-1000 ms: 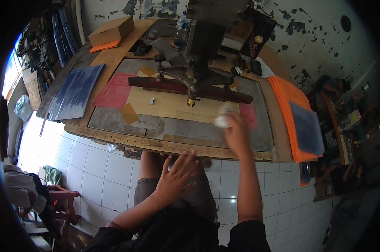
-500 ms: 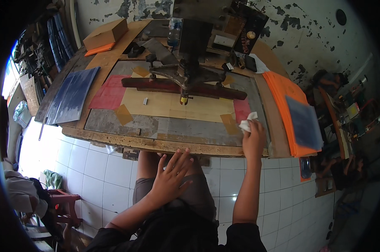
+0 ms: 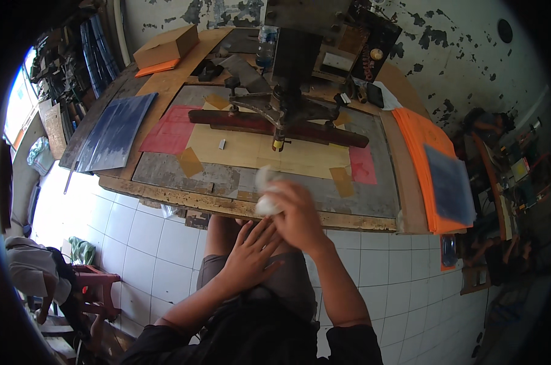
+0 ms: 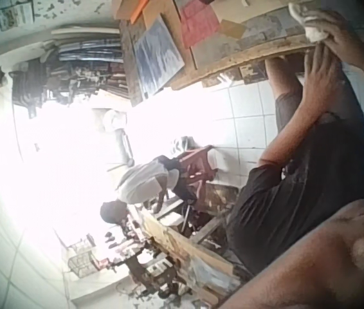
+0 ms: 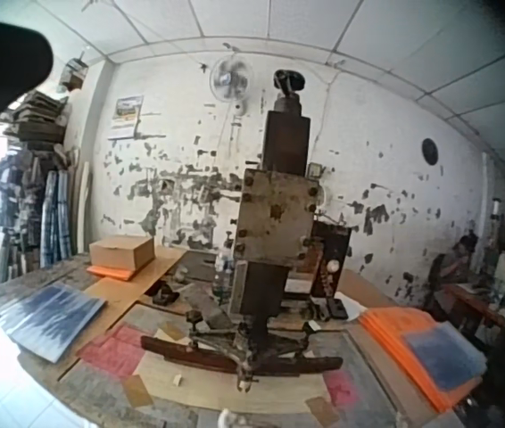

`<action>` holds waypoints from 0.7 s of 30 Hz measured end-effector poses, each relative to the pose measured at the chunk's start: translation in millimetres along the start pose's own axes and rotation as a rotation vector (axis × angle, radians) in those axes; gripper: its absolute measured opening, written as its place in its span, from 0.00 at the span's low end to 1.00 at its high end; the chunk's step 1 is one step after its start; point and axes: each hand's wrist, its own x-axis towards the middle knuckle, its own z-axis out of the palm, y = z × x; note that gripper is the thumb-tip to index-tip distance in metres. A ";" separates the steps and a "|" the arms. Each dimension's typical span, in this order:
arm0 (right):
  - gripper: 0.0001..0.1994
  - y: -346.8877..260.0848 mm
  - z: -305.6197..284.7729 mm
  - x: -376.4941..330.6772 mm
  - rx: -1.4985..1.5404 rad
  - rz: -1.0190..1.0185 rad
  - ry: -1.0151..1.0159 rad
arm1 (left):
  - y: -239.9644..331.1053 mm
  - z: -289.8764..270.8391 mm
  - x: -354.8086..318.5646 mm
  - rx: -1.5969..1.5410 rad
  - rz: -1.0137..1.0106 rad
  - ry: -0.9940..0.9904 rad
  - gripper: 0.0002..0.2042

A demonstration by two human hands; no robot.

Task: The person wipes a printing machine with a cloth, adjusts components of the machine, and handles a clear plastic sheet.

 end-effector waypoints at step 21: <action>0.23 14.4 -16.7 -50.0 -0.308 0.276 0.185 | -2.7 -23.8 18.4 -0.157 0.009 0.085 0.35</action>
